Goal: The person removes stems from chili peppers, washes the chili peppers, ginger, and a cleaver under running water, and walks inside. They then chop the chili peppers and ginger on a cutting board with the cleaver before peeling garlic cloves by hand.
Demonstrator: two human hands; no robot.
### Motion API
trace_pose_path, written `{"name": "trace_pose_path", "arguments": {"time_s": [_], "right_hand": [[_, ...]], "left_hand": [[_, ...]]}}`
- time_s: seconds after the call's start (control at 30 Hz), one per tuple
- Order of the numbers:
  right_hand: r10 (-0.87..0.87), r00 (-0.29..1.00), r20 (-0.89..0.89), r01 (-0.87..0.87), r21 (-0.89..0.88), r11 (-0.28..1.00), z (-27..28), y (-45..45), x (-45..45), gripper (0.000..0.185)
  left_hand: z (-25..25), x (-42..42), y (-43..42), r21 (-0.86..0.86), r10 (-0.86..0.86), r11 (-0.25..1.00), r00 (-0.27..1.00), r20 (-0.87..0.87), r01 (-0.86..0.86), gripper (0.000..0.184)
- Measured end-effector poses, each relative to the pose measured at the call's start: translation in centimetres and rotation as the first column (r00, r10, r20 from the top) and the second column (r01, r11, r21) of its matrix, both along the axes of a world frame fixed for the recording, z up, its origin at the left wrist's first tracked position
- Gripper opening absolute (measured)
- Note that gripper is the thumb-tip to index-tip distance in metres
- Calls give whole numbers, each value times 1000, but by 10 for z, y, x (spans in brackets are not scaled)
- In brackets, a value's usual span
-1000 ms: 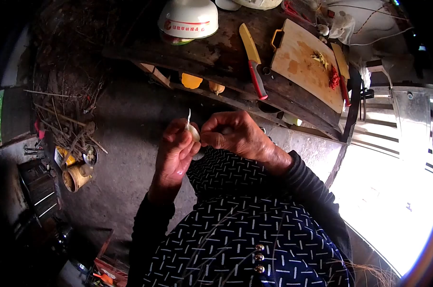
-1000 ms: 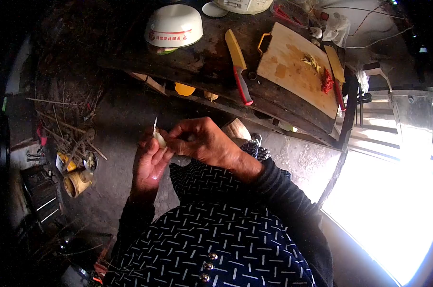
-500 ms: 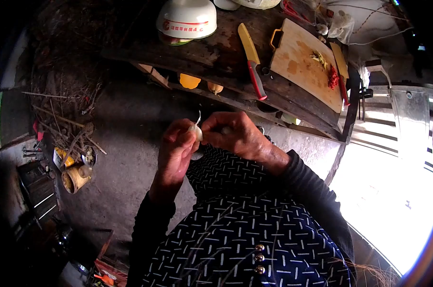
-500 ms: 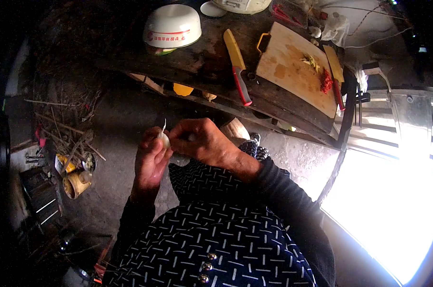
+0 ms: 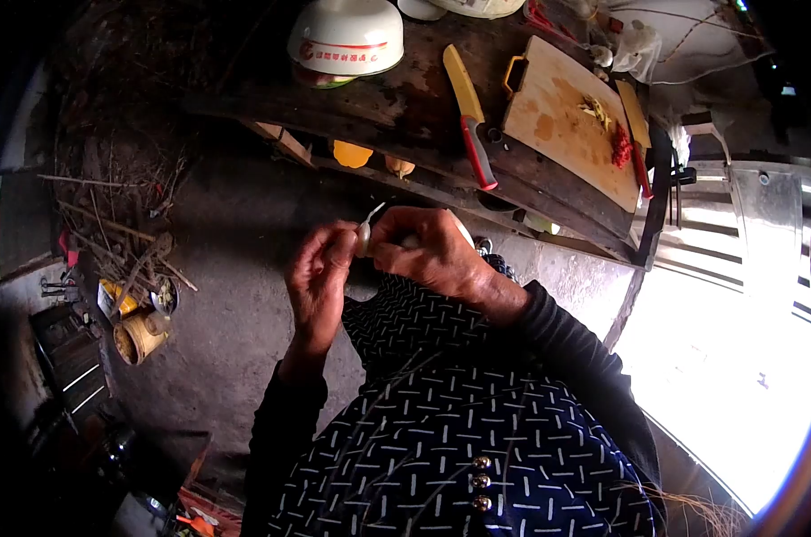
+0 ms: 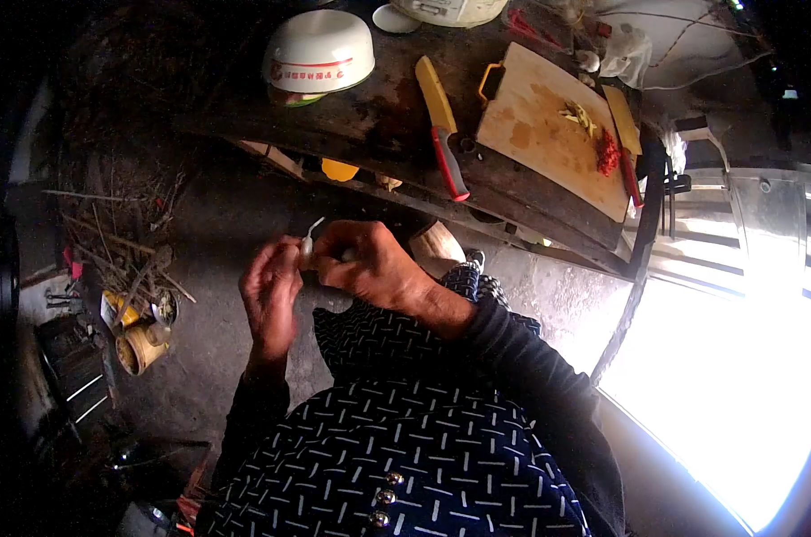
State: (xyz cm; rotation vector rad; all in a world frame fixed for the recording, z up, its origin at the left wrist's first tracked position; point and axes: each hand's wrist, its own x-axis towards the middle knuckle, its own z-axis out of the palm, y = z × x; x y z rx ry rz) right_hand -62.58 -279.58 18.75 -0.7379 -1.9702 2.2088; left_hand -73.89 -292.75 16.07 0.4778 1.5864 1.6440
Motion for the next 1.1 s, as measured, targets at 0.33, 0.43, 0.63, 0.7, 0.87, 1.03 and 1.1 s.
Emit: {"name": "trace_pose_path", "arguments": {"time_s": [0.33, 0.43, 0.63, 0.7, 0.87, 1.03, 1.1], "right_hand": [[28, 999, -34, -29, -39, 999, -4, 3, -1, 16], [65, 996, -63, -86, -436, 896, -3, 7, 4, 14], [-57, 985, -164, -94, -778, 621, -4, 9, 18, 15], [50, 995, -84, -91, -591, 802, 1, 13, 16, 15], [188, 982, 33, -189, 311, 932, -2, 11, 20, 19], [89, 996, 27, -92, 189, 978, -20, 5, 24, 19], [63, 998, 6, -63, 142, 988, -29, 6, 27, 18]], "left_hand": [[-9, -19, -6, 80, -152, 987, 960, 234, 137, 24], [-11, -24, -3, 235, -271, 960, 723, 635, 153, 24], [-12, -21, -6, 422, -358, 906, 527, 770, -1, 21], [-7, -26, -7, 371, -332, 923, 691, 642, 99, 21], [0, -23, -8, 260, -159, 965, 755, 636, -17, 24], [1, -23, -5, 329, -198, 943, 696, 690, -58, 23], [-7, -23, -6, 353, -215, 931, 649, 730, -89, 22]]}}
